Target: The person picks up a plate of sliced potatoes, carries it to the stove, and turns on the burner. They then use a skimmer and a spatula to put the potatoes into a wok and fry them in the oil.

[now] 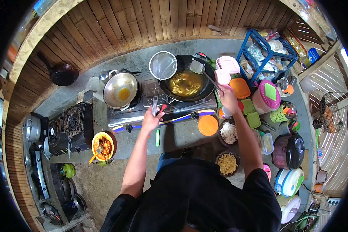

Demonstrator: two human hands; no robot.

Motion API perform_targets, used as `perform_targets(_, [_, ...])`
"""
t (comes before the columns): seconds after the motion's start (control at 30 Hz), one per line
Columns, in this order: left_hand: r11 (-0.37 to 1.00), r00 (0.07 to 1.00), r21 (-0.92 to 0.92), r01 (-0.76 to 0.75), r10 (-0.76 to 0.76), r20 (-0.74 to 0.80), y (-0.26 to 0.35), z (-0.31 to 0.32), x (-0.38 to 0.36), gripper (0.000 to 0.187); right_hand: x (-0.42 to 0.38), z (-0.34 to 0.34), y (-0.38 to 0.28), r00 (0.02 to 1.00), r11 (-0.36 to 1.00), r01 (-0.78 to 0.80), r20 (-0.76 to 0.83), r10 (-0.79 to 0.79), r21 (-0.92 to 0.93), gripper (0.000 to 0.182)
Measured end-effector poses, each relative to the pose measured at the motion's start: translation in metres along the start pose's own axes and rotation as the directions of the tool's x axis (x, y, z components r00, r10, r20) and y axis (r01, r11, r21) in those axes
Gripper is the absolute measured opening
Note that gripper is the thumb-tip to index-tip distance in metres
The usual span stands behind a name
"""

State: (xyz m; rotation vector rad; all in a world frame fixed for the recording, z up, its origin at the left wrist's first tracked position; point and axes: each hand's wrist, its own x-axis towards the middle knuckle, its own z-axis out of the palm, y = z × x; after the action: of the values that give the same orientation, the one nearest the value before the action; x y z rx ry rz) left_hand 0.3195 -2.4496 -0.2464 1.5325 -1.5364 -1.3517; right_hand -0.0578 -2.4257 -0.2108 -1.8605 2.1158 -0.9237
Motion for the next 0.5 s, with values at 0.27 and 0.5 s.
perform_targets(0.27, [1.000,1.000,-0.017,0.017,-0.018,-0.010,0.002,0.001,-0.001,0.026,0.005,0.025,-0.011,0.924,0.927,-0.269,0.341,0.172,0.261,0.033])
perform_targets(0.5, [1.000,1.000,0.000,-0.024,0.024,-0.003,0.000,0.000,0.000,0.027,-0.002,0.027,0.015,0.990,0.920,0.037,0.112,-0.087,0.390,0.033])
